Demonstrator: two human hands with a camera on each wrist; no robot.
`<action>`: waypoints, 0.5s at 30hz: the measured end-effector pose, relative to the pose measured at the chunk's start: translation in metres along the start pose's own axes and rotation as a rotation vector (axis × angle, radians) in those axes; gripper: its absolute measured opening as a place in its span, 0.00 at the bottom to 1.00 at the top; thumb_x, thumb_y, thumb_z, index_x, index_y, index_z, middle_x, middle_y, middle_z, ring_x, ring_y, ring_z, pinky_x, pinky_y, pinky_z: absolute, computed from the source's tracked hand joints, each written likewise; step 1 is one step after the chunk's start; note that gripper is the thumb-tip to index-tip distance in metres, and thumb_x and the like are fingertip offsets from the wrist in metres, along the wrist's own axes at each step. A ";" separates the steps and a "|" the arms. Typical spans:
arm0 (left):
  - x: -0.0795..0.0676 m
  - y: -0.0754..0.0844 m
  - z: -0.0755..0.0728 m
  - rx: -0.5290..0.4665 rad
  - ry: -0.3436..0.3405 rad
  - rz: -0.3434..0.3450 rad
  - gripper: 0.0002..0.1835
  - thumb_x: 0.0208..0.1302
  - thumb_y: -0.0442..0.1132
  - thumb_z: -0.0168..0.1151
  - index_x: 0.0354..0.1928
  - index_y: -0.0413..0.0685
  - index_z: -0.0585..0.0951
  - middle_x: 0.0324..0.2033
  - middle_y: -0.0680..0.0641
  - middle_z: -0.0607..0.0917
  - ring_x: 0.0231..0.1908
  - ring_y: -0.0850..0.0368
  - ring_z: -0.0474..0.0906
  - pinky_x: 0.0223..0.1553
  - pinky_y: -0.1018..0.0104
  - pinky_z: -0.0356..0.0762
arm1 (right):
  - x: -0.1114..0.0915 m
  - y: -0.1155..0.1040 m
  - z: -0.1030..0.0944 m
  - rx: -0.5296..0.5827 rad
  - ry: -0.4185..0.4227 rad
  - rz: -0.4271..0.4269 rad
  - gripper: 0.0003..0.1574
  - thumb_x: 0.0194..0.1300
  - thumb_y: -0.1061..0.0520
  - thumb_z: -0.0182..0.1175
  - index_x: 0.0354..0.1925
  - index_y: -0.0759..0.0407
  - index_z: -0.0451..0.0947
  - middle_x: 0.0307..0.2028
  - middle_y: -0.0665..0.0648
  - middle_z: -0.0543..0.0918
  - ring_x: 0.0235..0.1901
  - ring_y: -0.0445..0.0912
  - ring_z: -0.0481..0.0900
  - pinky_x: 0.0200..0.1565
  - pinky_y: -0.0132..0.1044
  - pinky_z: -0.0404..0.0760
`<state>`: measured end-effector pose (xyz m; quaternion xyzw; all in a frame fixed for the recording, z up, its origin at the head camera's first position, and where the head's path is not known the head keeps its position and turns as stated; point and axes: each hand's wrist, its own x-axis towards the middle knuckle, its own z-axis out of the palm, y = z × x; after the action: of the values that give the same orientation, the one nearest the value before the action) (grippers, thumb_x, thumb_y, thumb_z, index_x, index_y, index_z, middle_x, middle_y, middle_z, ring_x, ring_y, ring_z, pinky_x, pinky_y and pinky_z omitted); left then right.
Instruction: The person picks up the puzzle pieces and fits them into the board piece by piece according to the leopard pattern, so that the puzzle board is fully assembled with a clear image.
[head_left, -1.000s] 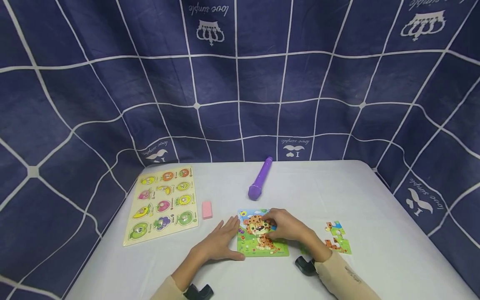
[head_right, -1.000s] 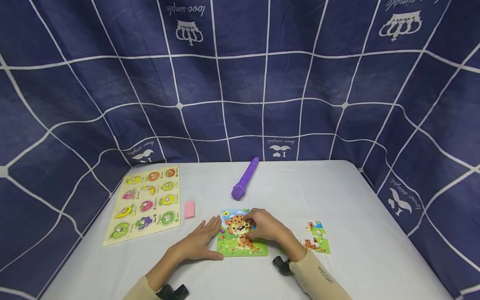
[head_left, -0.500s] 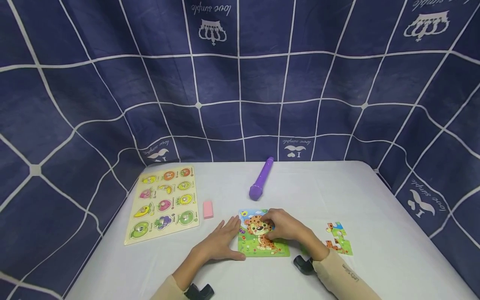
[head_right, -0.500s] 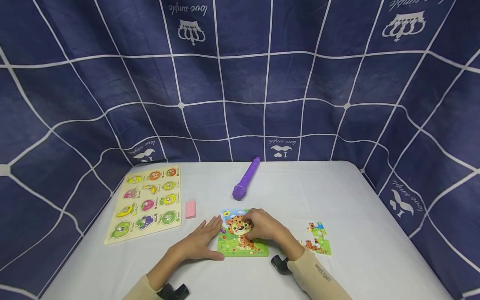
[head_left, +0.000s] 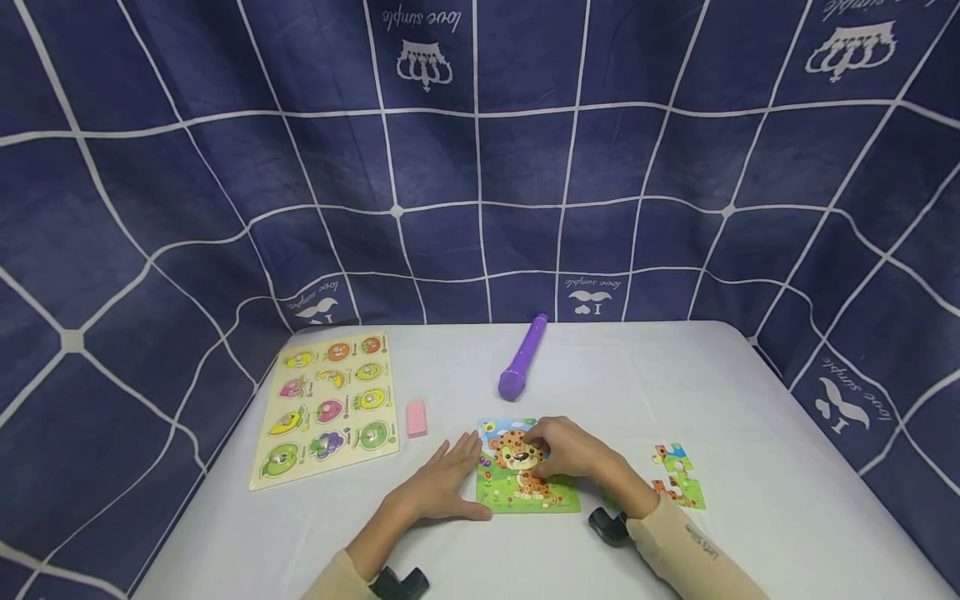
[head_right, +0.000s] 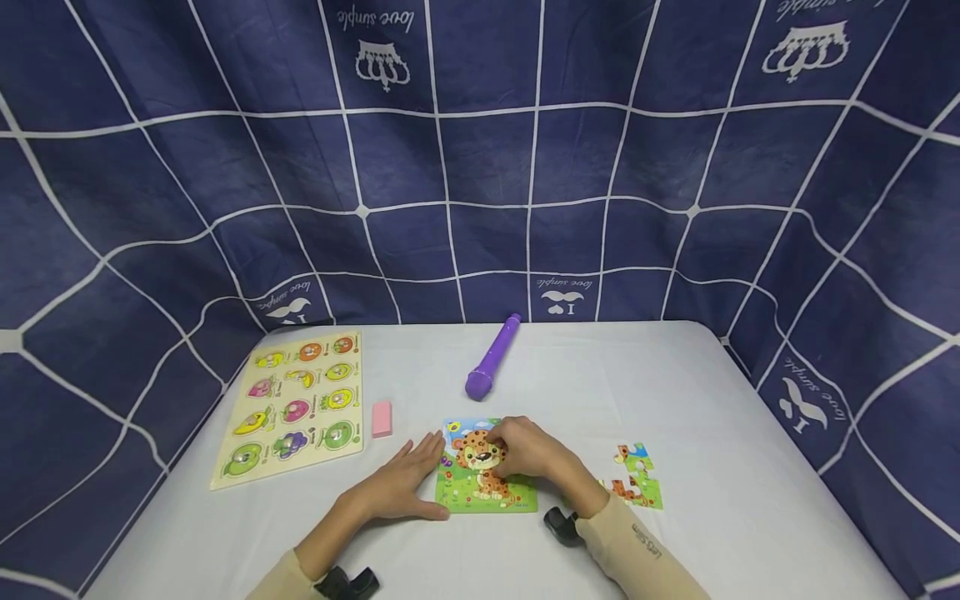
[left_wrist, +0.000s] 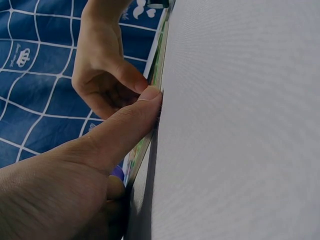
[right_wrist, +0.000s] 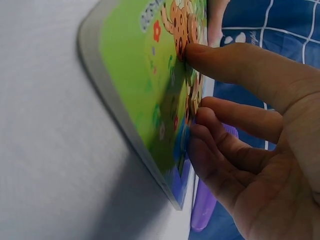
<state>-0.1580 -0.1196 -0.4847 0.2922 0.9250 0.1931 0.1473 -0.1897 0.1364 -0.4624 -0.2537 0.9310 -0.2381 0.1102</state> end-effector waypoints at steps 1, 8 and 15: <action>0.000 0.000 0.000 -0.003 0.000 -0.001 0.62 0.48 0.70 0.66 0.75 0.38 0.53 0.77 0.41 0.50 0.77 0.47 0.45 0.77 0.47 0.43 | 0.000 0.000 0.000 0.000 -0.001 0.000 0.31 0.47 0.53 0.76 0.50 0.63 0.82 0.37 0.48 0.82 0.37 0.40 0.75 0.42 0.35 0.79; 0.000 -0.001 -0.001 0.005 0.001 0.004 0.63 0.48 0.71 0.66 0.75 0.38 0.53 0.77 0.41 0.50 0.77 0.47 0.45 0.77 0.47 0.44 | 0.002 -0.001 -0.001 -0.003 -0.010 -0.001 0.34 0.46 0.51 0.77 0.51 0.63 0.82 0.39 0.49 0.82 0.38 0.40 0.75 0.43 0.37 0.80; 0.000 -0.001 0.001 0.004 0.000 0.007 0.63 0.48 0.70 0.67 0.75 0.38 0.52 0.77 0.41 0.50 0.77 0.46 0.46 0.77 0.46 0.44 | 0.002 -0.003 0.000 -0.024 -0.004 -0.022 0.31 0.47 0.50 0.77 0.49 0.61 0.83 0.40 0.50 0.83 0.38 0.40 0.76 0.42 0.35 0.80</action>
<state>-0.1585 -0.1202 -0.4857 0.2958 0.9243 0.1919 0.1460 -0.1903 0.1326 -0.4607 -0.2656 0.9308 -0.2274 0.1063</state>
